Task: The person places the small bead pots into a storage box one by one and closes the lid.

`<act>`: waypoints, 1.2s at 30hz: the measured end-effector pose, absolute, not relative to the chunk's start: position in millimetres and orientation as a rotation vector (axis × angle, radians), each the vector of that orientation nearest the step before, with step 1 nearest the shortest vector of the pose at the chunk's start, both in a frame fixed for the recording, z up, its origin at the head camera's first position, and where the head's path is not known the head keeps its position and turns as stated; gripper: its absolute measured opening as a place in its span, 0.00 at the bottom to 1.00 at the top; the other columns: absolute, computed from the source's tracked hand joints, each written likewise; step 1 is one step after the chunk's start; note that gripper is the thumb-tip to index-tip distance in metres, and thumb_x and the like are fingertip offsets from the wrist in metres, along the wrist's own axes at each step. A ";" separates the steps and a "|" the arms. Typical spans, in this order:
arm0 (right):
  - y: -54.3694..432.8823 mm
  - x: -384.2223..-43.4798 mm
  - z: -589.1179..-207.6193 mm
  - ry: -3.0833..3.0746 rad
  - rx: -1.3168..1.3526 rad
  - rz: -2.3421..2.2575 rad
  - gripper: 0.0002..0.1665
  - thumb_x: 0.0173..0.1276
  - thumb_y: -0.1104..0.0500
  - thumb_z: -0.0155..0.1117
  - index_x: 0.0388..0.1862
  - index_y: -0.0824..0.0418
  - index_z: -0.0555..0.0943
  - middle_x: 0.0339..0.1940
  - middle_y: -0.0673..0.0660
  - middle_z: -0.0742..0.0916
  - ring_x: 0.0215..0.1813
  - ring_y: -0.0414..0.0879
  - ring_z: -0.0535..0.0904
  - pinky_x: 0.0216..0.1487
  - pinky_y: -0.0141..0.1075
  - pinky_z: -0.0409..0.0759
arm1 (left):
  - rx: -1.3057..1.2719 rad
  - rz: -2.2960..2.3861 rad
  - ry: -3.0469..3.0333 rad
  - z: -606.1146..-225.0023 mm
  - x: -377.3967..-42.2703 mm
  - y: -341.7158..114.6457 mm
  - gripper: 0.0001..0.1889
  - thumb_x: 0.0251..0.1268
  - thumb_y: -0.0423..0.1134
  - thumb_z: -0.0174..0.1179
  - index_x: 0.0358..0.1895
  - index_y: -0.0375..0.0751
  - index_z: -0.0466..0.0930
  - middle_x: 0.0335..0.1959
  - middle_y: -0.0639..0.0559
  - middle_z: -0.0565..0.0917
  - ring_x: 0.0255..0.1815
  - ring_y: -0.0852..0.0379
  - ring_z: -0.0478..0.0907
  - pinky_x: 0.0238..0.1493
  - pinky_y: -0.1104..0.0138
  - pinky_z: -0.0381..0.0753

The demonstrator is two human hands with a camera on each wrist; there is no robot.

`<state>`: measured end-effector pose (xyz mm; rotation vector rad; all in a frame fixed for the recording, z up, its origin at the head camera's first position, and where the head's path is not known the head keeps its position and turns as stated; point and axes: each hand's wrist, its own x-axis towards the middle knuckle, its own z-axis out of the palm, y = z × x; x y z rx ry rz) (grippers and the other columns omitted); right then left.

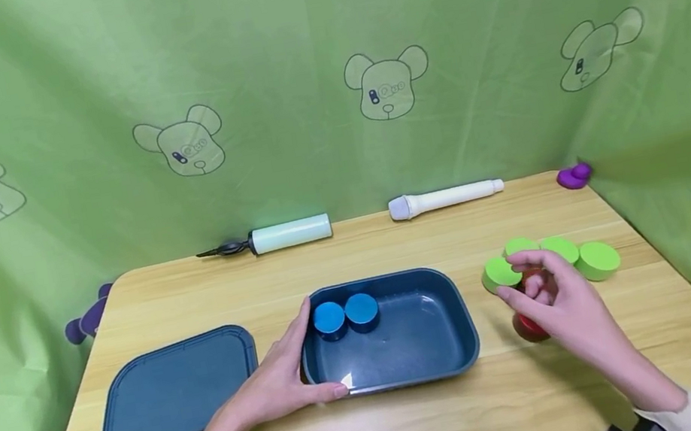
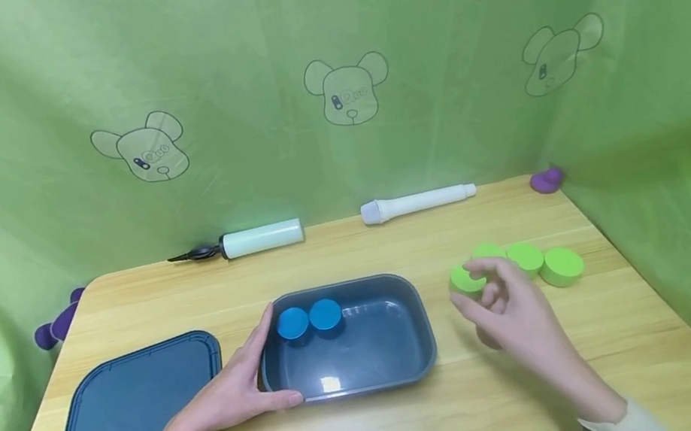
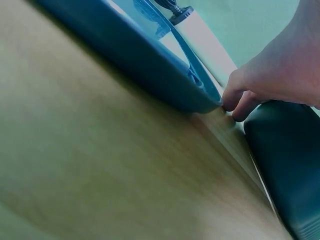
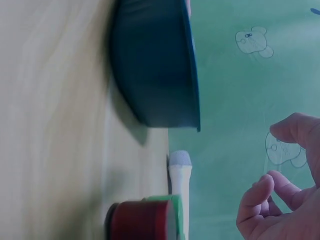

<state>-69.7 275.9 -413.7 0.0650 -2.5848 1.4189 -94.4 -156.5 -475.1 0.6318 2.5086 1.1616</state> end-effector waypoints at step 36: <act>335.0 -43.9 -476.2 -2.769 0.193 1.282 0.42 0.64 0.68 0.83 0.74 0.69 0.74 0.54 0.63 0.83 0.35 0.43 0.77 0.36 0.31 0.76 | 0.612 1.179 2.491 -476.3 -92.7 -157.1 0.70 0.61 0.65 0.79 0.92 0.63 0.30 0.91 0.59 0.42 0.89 0.44 0.45 0.81 0.35 0.55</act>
